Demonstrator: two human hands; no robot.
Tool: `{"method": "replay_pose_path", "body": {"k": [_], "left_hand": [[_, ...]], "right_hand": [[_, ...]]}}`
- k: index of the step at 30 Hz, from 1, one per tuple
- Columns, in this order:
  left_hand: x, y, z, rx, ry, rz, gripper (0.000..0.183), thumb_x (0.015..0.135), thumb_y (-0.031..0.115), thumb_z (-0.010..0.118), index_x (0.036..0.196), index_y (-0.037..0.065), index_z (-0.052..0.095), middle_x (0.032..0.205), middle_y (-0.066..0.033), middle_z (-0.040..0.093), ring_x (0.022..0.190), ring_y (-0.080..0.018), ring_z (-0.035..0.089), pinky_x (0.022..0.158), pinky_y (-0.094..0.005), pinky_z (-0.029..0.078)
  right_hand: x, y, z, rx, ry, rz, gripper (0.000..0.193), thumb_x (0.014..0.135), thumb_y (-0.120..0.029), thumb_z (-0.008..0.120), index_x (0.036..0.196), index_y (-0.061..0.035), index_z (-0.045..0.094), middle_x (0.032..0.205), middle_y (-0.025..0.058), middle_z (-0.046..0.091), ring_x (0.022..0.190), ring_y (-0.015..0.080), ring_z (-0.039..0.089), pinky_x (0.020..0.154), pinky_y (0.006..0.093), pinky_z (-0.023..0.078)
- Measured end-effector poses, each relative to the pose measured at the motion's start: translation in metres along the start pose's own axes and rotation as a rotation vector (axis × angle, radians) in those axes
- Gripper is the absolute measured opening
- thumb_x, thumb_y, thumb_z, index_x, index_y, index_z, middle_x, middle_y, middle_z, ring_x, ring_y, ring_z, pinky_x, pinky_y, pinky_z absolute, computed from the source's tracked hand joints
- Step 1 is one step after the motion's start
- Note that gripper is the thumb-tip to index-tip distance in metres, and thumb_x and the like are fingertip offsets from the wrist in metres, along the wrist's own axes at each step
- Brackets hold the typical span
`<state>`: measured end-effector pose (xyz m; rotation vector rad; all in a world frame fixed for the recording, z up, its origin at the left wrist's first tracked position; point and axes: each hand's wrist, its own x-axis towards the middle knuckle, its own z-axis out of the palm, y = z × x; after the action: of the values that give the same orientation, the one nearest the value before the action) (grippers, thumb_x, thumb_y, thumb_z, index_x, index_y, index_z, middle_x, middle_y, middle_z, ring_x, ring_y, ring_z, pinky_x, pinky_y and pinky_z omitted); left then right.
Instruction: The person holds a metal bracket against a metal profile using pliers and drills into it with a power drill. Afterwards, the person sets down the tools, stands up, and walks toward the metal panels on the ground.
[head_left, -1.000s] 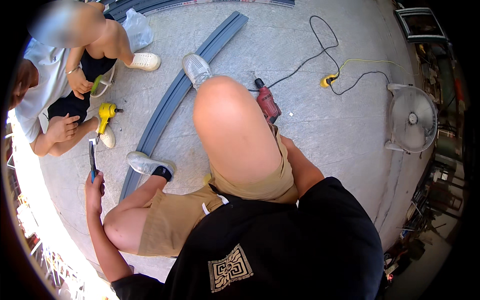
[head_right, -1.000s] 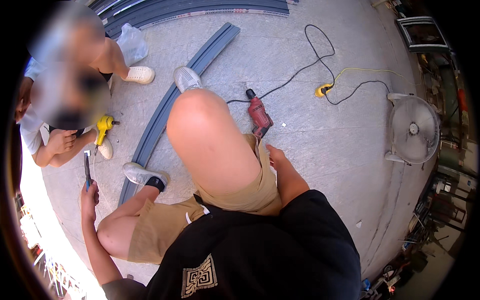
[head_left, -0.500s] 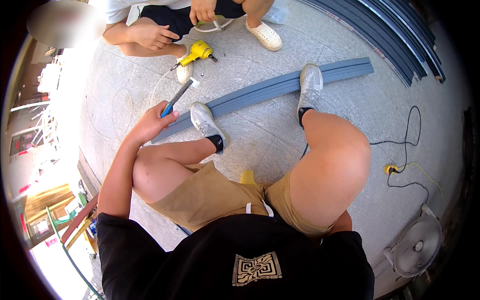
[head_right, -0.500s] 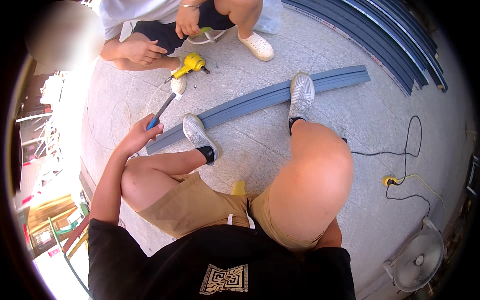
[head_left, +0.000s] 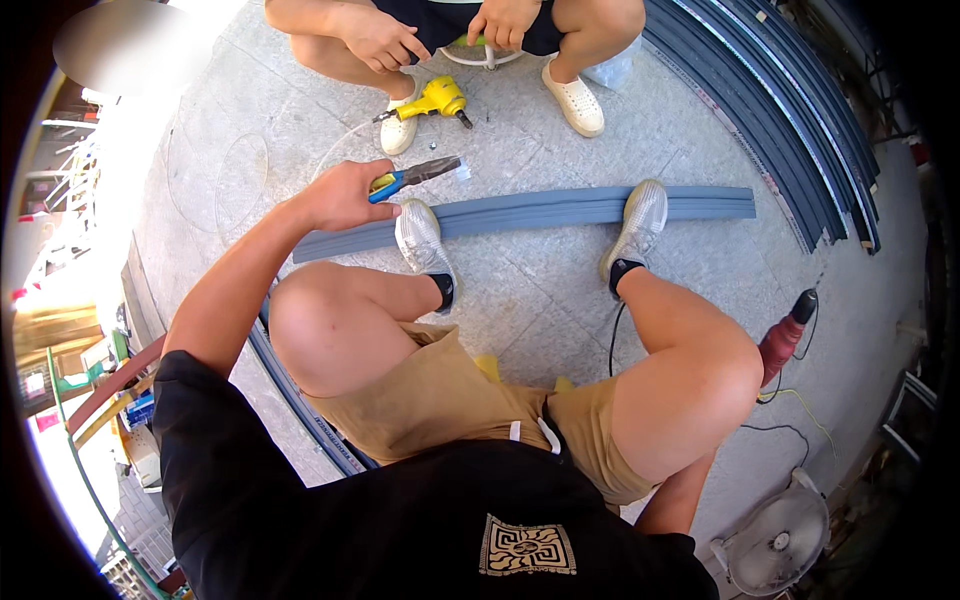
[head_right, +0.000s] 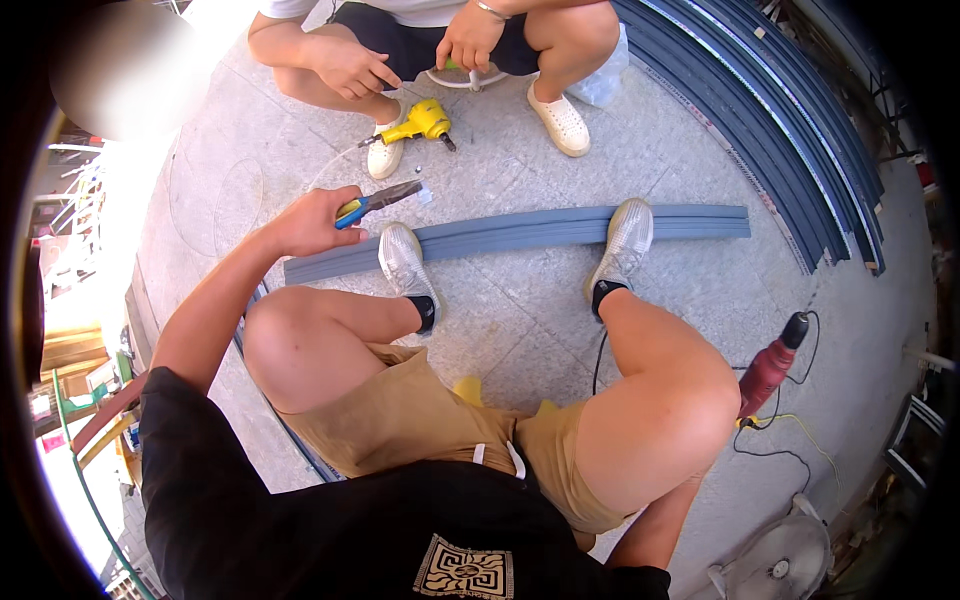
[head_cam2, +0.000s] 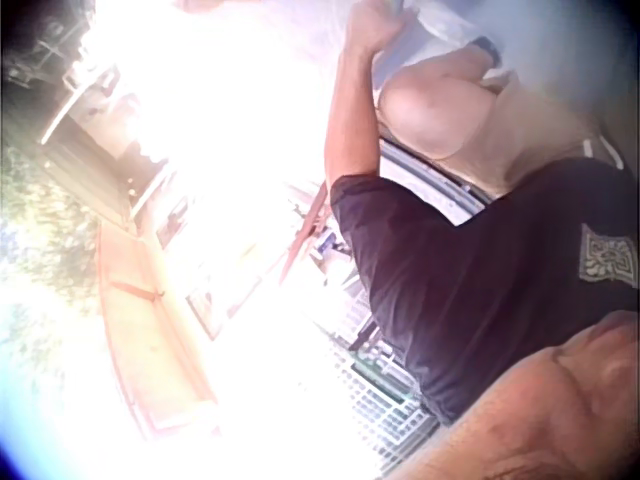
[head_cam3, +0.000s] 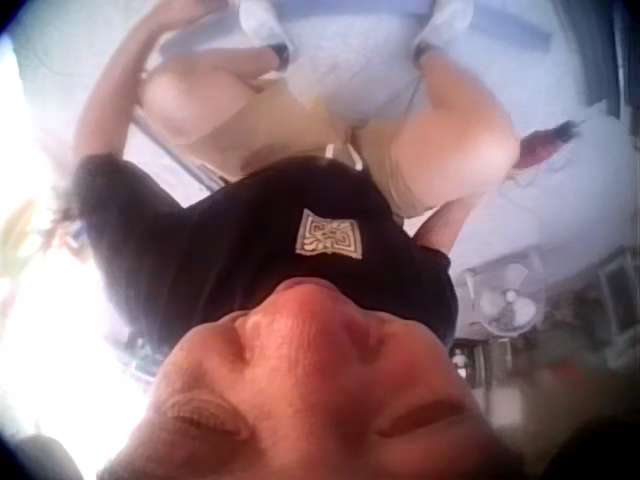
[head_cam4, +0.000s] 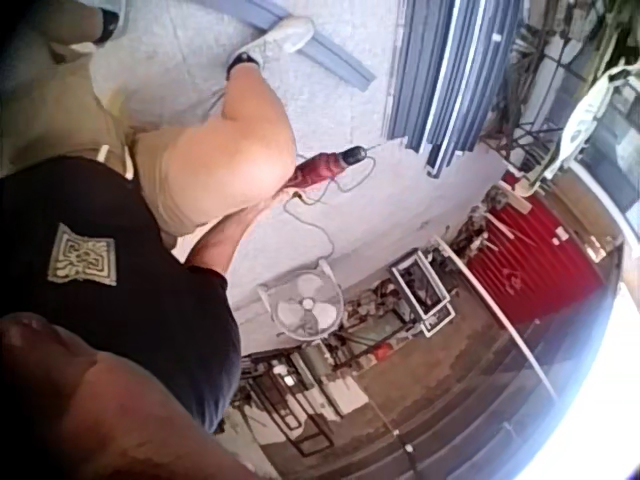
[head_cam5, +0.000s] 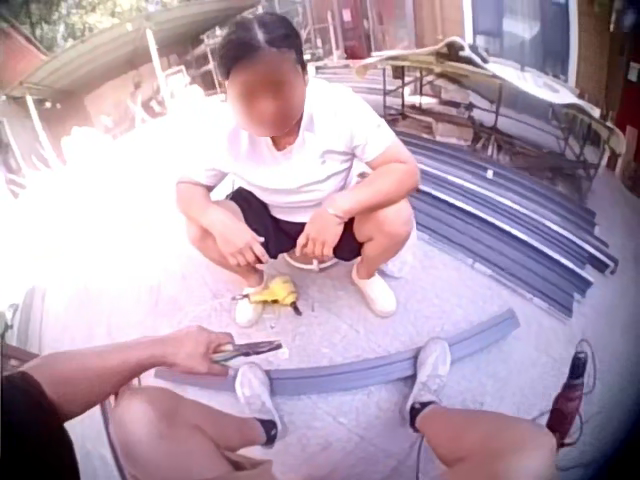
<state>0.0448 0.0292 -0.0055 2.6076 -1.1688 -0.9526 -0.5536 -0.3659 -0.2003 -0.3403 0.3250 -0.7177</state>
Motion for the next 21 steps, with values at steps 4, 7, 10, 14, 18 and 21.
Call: {"method": "replay_pose_path", "body": {"k": [4,7,10,14,18,21], "left_hand": [[0.018,-0.018,0.020,0.000,0.045,0.038,0.044,0.089,0.034,0.083,0.116,0.005,0.065,0.087,-0.0193,0.074,0.084,-0.0394,0.072,0.080,-0.0489,0.056],[0.040,-0.016,0.044,0.027,0.058,0.103,0.044,0.088,0.033,0.083,0.116,0.004,0.064,0.090,-0.0210,0.075,0.087,-0.0442,0.073,0.081,-0.0531,0.057],[0.044,-0.028,0.063,0.083,0.048,0.078,0.044,0.088,0.033,0.082,0.115,0.004,0.062,0.091,-0.0237,0.075,0.089,-0.0471,0.073,0.079,-0.0567,0.057],[0.067,-0.053,0.111,0.074,0.102,0.061,0.040,0.090,0.031,0.081,0.113,0.005,0.062,0.092,-0.0222,0.076,0.090,-0.0452,0.074,0.079,-0.0570,0.058],[0.106,-0.071,0.155,0.089,0.140,0.066,0.033,0.088,0.020,0.079,0.112,0.005,0.062,0.090,-0.0206,0.076,0.088,-0.0448,0.075,0.077,-0.0566,0.059],[0.138,-0.080,0.183,0.114,0.128,0.091,0.032,0.085,0.014,0.078,0.112,0.006,0.062,0.092,-0.0199,0.077,0.089,-0.0433,0.076,0.077,-0.0554,0.060]], "right_hand": [[0.017,-0.107,0.068,-0.086,-0.263,0.010,0.063,0.111,-0.056,0.058,0.147,-0.0043,0.053,0.137,0.0141,0.069,0.107,0.0222,0.072,0.090,0.0410,0.062],[0.041,-0.172,0.094,-0.264,-0.193,0.055,0.062,0.112,-0.053,0.058,0.150,-0.0044,0.052,0.139,0.0133,0.069,0.097,0.0213,0.071,0.079,0.0339,0.063],[0.077,-0.178,0.147,-0.722,0.058,-0.054,0.055,0.112,-0.041,0.060,0.150,-0.0026,0.051,0.133,0.0156,0.070,0.091,0.0167,0.068,0.076,0.0309,0.060],[0.111,-0.120,0.263,-1.328,0.204,0.019,0.049,0.106,-0.029,0.068,0.146,-0.0018,0.057,0.124,0.0124,0.075,0.087,0.0120,0.068,0.072,0.0261,0.055],[0.140,-0.010,0.354,-1.957,0.154,0.176,0.037,0.096,-0.020,0.074,0.127,-0.0004,0.069,0.105,0.0083,0.078,0.077,0.0105,0.067,0.067,0.0262,0.050],[0.151,0.065,0.367,-2.078,0.086,0.243,0.022,0.091,-0.014,0.080,0.107,-0.0025,0.071,0.086,0.0058,0.074,0.071,0.0093,0.062,0.064,0.0310,0.050]]}}
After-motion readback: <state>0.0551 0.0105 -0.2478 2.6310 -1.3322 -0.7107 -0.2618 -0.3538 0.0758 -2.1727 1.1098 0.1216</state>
